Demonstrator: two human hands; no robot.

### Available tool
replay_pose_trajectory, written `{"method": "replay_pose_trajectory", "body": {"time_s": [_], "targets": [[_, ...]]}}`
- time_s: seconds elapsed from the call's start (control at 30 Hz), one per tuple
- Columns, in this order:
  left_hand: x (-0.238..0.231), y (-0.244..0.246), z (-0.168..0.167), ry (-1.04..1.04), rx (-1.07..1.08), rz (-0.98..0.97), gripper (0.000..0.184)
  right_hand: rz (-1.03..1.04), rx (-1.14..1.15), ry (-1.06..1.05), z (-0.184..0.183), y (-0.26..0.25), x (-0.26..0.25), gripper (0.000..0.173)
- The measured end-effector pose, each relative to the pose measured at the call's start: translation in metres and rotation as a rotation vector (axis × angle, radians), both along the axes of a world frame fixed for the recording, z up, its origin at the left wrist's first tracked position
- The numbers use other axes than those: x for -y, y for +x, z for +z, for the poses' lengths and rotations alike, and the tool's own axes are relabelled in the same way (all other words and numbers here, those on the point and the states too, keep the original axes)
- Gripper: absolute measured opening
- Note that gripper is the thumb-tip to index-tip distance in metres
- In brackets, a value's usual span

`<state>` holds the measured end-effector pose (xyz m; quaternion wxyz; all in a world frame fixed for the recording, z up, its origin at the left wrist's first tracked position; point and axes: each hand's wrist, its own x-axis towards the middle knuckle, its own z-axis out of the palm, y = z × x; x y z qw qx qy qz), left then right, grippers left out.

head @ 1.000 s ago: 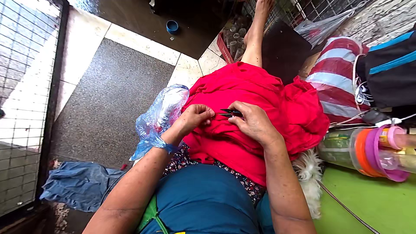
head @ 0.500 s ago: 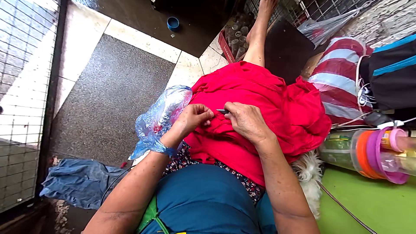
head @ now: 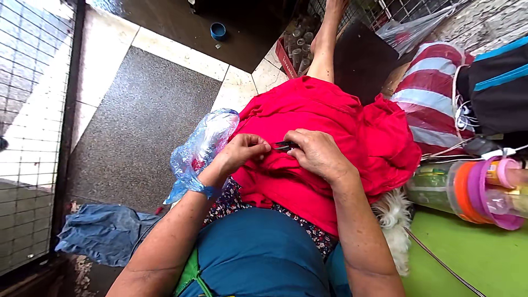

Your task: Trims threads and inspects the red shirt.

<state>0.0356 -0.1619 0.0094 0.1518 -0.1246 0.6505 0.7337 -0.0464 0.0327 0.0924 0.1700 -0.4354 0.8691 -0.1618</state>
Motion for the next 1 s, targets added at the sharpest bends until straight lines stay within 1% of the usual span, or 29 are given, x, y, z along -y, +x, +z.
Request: {"method": "replay_pose_trajectory", "body": {"time_s": [0.07, 0.17, 0.27, 0.37, 0.43, 0.5, 0.6, 0.7, 0.77, 0.8, 0.87, 0.9, 0.97, 1.0], "targets": [[-0.001, 0.0, 0.001, -0.003, 0.001, 0.017, 0.012, 0.015, -0.027, 0.024, -0.001, 0.002, 0.004, 0.013], [-0.005, 0.0, 0.006, -0.069, -0.012, 0.04, 0.011, 0.025, -0.054, 0.035, -0.008, 0.004, 0.01, 0.009], [-0.004, 0.002, 0.005, -0.132, -0.097, 0.002, 0.009, 0.016, -0.091, 0.004, -0.016, 0.005, 0.012, 0.003], [0.004, 0.007, 0.004, -0.111, -0.224, -0.153, 0.009, -0.054, -0.05, -0.067, -0.023, -0.002, 0.008, 0.008], [0.012, 0.013, 0.005, -0.011, -0.316, -0.328, 0.011, -0.157, 0.033, -0.139, -0.024, -0.007, 0.006, 0.013], [0.019, 0.021, 0.01, 0.11, -0.326, -0.469, 0.012, -0.254, 0.133, -0.219, -0.022, -0.011, 0.002, 0.019], [0.023, 0.032, 0.019, 0.232, -0.344, -0.577, 0.012, -0.36, 0.222, -0.353, -0.02, -0.012, 0.001, 0.024], [0.006, 0.041, 0.042, 0.207, -0.47, -0.713, 0.02, -0.437, 0.212, -0.451, -0.015, -0.005, 0.009, 0.024], [-0.009, 0.044, 0.058, 0.148, -0.547, -0.801, 0.02, -0.414, 0.18, -0.404, -0.01, -0.001, 0.015, 0.028], [-0.014, 0.046, 0.063, 0.081, -0.564, -0.808, 0.02, -0.368, 0.175, -0.324, -0.004, 0.002, 0.016, 0.032], [-0.015, 0.049, 0.069, -0.119, -0.522, -0.714, 0.021, -0.242, 0.155, -0.126, 0.009, 0.005, 0.015, 0.041], [-0.013, 0.051, 0.069, -0.225, -0.439, -0.613, 0.021, -0.199, 0.133, -0.056, 0.012, 0.006, 0.013, 0.043], [-0.011, 0.045, 0.061, -0.409, -0.255, -0.328, 0.021, -0.159, 0.079, 0.009, 0.011, 0.005, 0.01, 0.036], [-0.011, 0.039, 0.05, -0.473, -0.215, -0.181, 0.02, -0.143, 0.052, 0.029, 0.01, 0.005, 0.009, 0.033]]}}
